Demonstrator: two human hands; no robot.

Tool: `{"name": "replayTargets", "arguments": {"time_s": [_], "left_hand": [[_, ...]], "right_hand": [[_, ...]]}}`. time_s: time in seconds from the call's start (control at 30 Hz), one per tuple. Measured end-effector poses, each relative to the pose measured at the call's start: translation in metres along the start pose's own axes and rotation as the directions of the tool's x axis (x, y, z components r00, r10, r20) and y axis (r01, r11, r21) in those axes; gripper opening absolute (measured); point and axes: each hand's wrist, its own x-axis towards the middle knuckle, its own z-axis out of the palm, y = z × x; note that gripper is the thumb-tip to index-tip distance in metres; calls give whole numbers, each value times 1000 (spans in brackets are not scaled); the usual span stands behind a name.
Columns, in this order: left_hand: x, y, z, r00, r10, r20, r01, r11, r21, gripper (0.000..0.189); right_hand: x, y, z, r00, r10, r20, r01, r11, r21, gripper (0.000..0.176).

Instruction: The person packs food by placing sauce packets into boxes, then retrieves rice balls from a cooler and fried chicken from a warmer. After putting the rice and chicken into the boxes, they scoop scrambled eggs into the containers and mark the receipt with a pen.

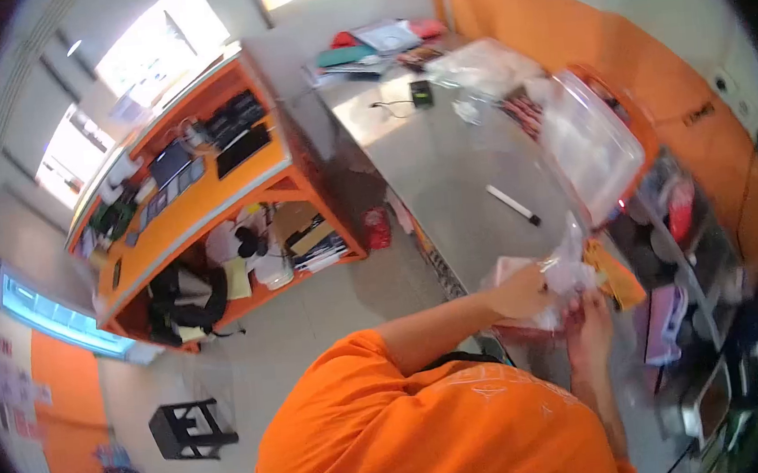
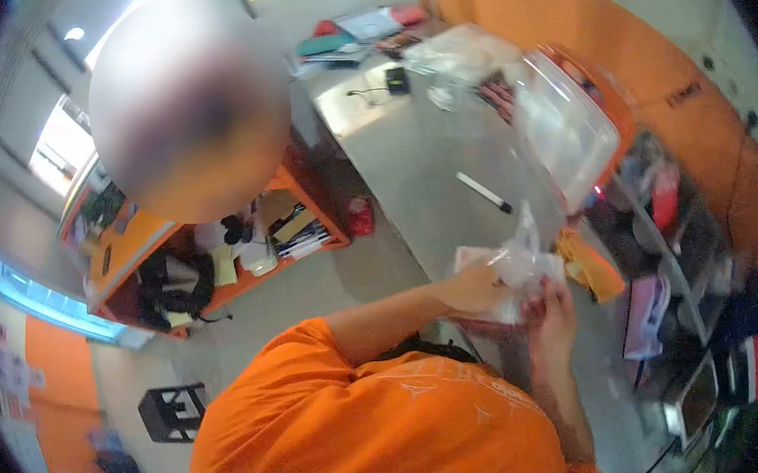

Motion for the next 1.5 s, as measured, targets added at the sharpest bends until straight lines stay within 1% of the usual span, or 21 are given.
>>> {"name": "replayTargets", "arguments": {"time_s": [0.1,0.23,0.27,0.4,0.5,0.53,0.57,0.6,0.7,0.77,0.8,0.93,0.97,1.0,1.03,1.1,1.17,1.2,1.3,1.4,1.5], "left_hand": [[9,-33,14,888,430,-164,-449,887,-108,33],[8,-40,13,937,347,-32,-336,923,187,29],[4,-24,2,944,325,54,-329,921,208,29],[1,-55,-8,946,311,93,-319,836,447,27],[-29,-50,-48,960,63,-274,-101,987,-127,22],[-32,-68,-64,939,254,-233,-177,936,304,20],[-37,-56,-83,965,-78,-251,107,989,101,20],[-37,-70,-92,898,-63,-435,51,998,-40,20],[-31,-69,-155,739,-447,-503,409,892,-192,28],[-19,-104,-191,718,-198,-667,242,970,-27,24],[-13,-106,-222,784,-298,-544,424,898,119,29],[57,-204,-283,630,-125,-766,-107,963,-246,30],[81,-245,-319,680,-50,-732,-148,968,-204,27],[94,-250,-330,571,373,-731,-134,921,365,28],[111,-240,-339,629,-169,-758,-95,952,-291,33],[124,-260,-362,752,140,-644,214,873,439,38],[152,-306,-371,601,383,-701,196,780,594,41],[151,-297,-382,733,118,-670,162,926,341,51],[98,-245,-337,377,508,-774,142,794,591,60],[13,-217,-288,442,407,-799,-207,913,350,71],[-63,-228,-267,564,388,-729,68,858,509,72]], "right_hand": [[-5,-6,1,1000,10,-8,-9,994,105,9],[26,3,-29,955,-141,261,197,959,-204,10],[20,-5,-30,953,-174,249,288,777,-559,13],[13,-23,-71,917,-334,217,385,605,-697,12],[19,-26,-139,909,-409,82,340,613,-713,11],[3,-10,-136,930,-357,91,308,621,-721,10],[-11,5,-129,948,-302,101,278,631,-725,10],[-23,16,-119,963,-248,108,243,617,-748,9],[-37,51,-89,977,-181,115,201,587,-785,6],[-42,71,-62,978,-209,24,153,629,-762,7],[-45,75,-45,969,-245,12,150,553,-820,9],[-57,95,-6,934,-349,-73,94,439,-894,15],[-60,95,4,927,-367,-84,92,437,-895,16],[-63,100,16,924,-374,-77,99,430,-897,16],[-64,108,24,902,-423,-84,110,416,-903,16],[-66,127,40,876,-482,-33,154,342,-927,15],[-71,141,62,877,-475,-73,128,377,-917,15],[-71,144,73,879,-472,-70,130,379,-916,16],[-77,162,97,987,-114,-110,-23,586,-810,20],[-65,184,115,998,0,-64,-52,597,-800,25],[-11,182,108,968,116,223,154,427,-891,22]]}}
